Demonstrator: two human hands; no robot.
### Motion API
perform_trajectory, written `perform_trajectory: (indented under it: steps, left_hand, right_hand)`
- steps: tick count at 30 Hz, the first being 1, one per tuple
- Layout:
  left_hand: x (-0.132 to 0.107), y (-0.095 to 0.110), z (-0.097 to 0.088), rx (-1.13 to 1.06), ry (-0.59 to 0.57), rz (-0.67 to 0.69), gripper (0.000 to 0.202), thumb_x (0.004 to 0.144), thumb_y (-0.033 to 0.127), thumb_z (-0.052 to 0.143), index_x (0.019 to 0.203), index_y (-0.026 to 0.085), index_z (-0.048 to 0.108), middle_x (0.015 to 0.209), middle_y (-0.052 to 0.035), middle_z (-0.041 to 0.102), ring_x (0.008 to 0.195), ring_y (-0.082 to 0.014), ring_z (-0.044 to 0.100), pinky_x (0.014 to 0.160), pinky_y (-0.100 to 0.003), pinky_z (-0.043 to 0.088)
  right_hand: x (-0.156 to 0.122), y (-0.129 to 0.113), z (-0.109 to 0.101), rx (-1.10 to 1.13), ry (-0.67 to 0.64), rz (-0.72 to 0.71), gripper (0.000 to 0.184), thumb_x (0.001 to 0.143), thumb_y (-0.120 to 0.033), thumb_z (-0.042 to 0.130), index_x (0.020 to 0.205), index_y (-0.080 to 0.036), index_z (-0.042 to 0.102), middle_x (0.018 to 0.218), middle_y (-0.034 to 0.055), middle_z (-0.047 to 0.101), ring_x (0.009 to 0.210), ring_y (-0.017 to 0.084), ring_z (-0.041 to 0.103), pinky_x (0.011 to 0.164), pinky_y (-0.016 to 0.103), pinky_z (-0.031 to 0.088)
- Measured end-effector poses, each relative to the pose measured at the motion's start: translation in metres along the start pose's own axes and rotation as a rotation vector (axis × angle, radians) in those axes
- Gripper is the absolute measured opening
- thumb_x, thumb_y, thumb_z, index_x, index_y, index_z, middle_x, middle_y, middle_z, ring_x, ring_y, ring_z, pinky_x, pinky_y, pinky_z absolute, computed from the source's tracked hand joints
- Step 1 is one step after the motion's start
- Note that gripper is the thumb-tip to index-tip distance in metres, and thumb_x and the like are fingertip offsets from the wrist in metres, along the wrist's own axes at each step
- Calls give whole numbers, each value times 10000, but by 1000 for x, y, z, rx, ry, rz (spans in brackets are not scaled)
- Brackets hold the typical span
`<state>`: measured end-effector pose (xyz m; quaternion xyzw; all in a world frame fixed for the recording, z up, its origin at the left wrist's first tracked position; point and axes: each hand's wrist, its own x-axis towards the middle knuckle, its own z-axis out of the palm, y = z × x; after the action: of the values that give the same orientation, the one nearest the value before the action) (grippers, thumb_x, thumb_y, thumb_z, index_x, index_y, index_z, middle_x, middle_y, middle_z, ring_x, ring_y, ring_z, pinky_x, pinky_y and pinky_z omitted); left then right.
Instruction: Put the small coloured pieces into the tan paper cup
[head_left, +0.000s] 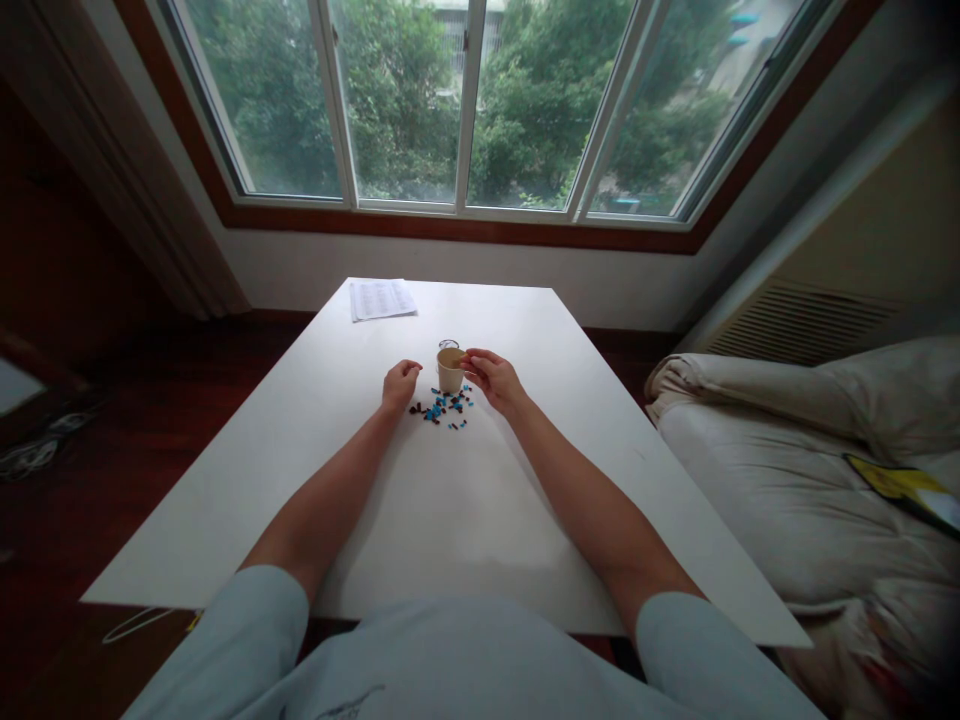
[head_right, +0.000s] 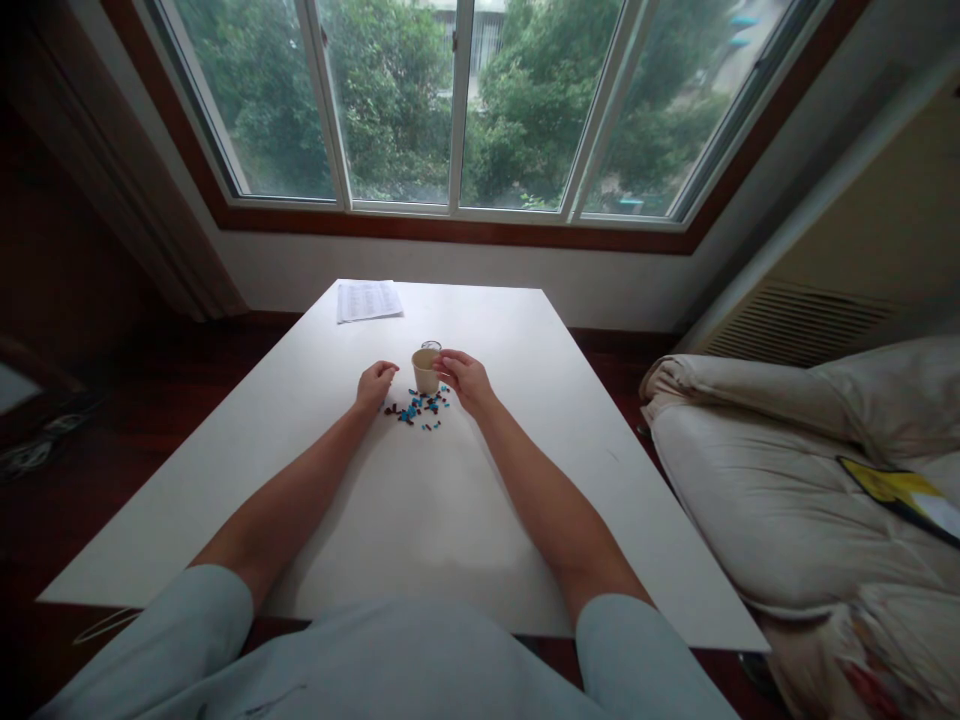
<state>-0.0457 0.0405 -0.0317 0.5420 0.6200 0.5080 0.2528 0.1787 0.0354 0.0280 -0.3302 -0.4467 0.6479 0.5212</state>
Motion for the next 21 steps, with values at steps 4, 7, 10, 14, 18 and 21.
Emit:
perform_trajectory:
  steps: [4, 7, 10, 14, 18, 21]
  left_hand:
    - [-5, 2, 3, 72, -2, -8, 259, 828, 346, 508, 916, 198, 702, 791, -20, 676, 722, -153, 568, 653, -249, 406]
    - [-10, 7, 5, 193, -26, 1, 225, 827, 295, 519, 907, 212, 713, 845, -33, 704, 782, -177, 592, 704, -274, 424]
    - [-14, 11, 6, 331, -79, 94, 222, 812, 222, 524, 911, 214, 723, 951, -56, 717, 899, -204, 599, 810, -303, 442]
    - [-19, 14, 7, 473, -149, 185, 254, 810, 172, 499, 901, 207, 733, 1028, -69, 696, 1001, -213, 587, 926, -326, 439]
    - [-22, 15, 6, 530, -186, 214, 266, 833, 181, 478, 879, 197, 740, 1015, -72, 683, 986, -198, 592, 932, -313, 446]
    - [-23, 14, 6, 534, -173, 234, 259, 843, 198, 482, 882, 196, 739, 1005, -75, 687, 976, -199, 596, 924, -317, 448]
  right_hand:
    - [-3, -7, 3, -13, -94, -7, 359, 772, -296, 713, 1100, -183, 622, 1097, 81, 695, 948, 179, 671, 735, 272, 569]
    - [1, -3, -6, -71, -67, -63, 358, 780, -331, 691, 1103, -185, 635, 1062, 76, 699, 881, 157, 668, 705, 248, 546]
    - [11, 11, -27, -198, 124, -126, 299, 798, -356, 622, 1036, -179, 659, 923, 51, 696, 742, 116, 632, 650, 224, 507]
    - [17, 33, -56, -620, 243, -132, 258, 808, -322, 542, 967, -183, 690, 865, 34, 689, 756, 138, 620, 706, 265, 501]
    - [11, 49, -60, -1099, 152, -301, 227, 834, -249, 547, 959, -210, 732, 1018, 38, 702, 936, 165, 616, 919, 311, 465]
    - [4, 54, -49, -1294, 21, -390, 243, 851, -191, 547, 992, -221, 742, 1076, 43, 700, 1044, 184, 588, 980, 320, 435]
